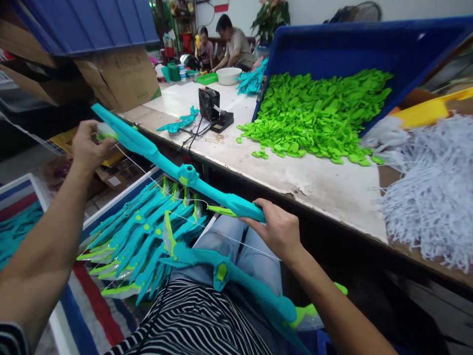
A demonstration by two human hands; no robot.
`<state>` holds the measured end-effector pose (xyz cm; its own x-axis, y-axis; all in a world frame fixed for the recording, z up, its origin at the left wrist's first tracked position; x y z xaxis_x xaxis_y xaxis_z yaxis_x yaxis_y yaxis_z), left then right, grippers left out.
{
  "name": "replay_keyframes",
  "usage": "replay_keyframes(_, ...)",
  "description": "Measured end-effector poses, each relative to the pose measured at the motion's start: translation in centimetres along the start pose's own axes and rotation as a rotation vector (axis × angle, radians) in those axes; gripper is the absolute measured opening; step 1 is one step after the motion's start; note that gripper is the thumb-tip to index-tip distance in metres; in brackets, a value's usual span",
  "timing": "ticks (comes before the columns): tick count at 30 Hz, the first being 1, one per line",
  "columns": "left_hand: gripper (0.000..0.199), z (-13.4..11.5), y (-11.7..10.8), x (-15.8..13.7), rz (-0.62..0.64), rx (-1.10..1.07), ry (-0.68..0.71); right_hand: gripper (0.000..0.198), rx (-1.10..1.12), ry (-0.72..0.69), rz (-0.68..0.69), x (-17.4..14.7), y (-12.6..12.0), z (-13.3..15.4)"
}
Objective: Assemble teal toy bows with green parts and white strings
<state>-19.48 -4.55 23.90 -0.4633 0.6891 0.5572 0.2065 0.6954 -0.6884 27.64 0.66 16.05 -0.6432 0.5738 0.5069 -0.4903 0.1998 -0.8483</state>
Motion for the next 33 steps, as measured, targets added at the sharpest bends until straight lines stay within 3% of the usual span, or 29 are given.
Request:
replay_keyframes(4,0.049,0.8,2.7,-2.4,0.047,-0.042,-0.074,0.046,0.072,0.036,0.115,-1.2,1.3,-3.3)
replay_keyframes(8,0.041,-1.8,2.0,-4.6,-0.023,-0.133,-0.025,0.048,0.169,0.024,0.231,0.4,1.1,-5.0)
replay_keyframes(13,0.043,-8.0,1.0,-4.8,-0.056,-0.131,0.135,0.048,0.361,0.005,-0.016,7.1,-3.4,0.5)
replay_keyframes(15,0.043,-9.4,0.5,-4.5,-0.079,-0.102,0.145,0.058,0.48,0.007,0.005,9.6,-3.6,3.2)
replay_keyframes(18,0.045,-10.2,-0.5,-4.3,-0.129,-0.057,0.154,0.064,0.615,0.059,0.11,11.9,-2.4,4.8)
replay_keyframes(21,0.047,-11.3,-0.6,-4.5,-0.107,-0.005,0.245,0.062,0.725,0.032,0.23,12.7,-1.0,5.5)
replay_keyframes(23,0.048,-12.3,-0.2,-4.8,-0.09,0.027,0.299,0.051,0.788,0.012,0.24,13.0,-0.6,5.8)
replay_keyframes(26,0.047,-12.9,0.4,-5.2,-0.084,0.028,0.287,0.035,0.861,0.054,0.146,13.3,-0.5,5.9)
replay_keyframes(33,0.048,-12.5,-0.3,-5.6,-0.09,-0.069,0.163,0.041,0.877,0.027,-0.059,12.7,-2.4,7.1)
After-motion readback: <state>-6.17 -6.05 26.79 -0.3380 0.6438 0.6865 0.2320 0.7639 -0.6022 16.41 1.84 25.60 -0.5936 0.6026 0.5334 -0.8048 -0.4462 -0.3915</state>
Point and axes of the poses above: each hand's wrist, its own x-axis towards the middle knuckle, its own y-axis out of the palm, z = x × y, the point moved 9 cm from there along x, towards the middle knuckle, and after that the axes turned 9 degrees about z, right-handed, at the moved point
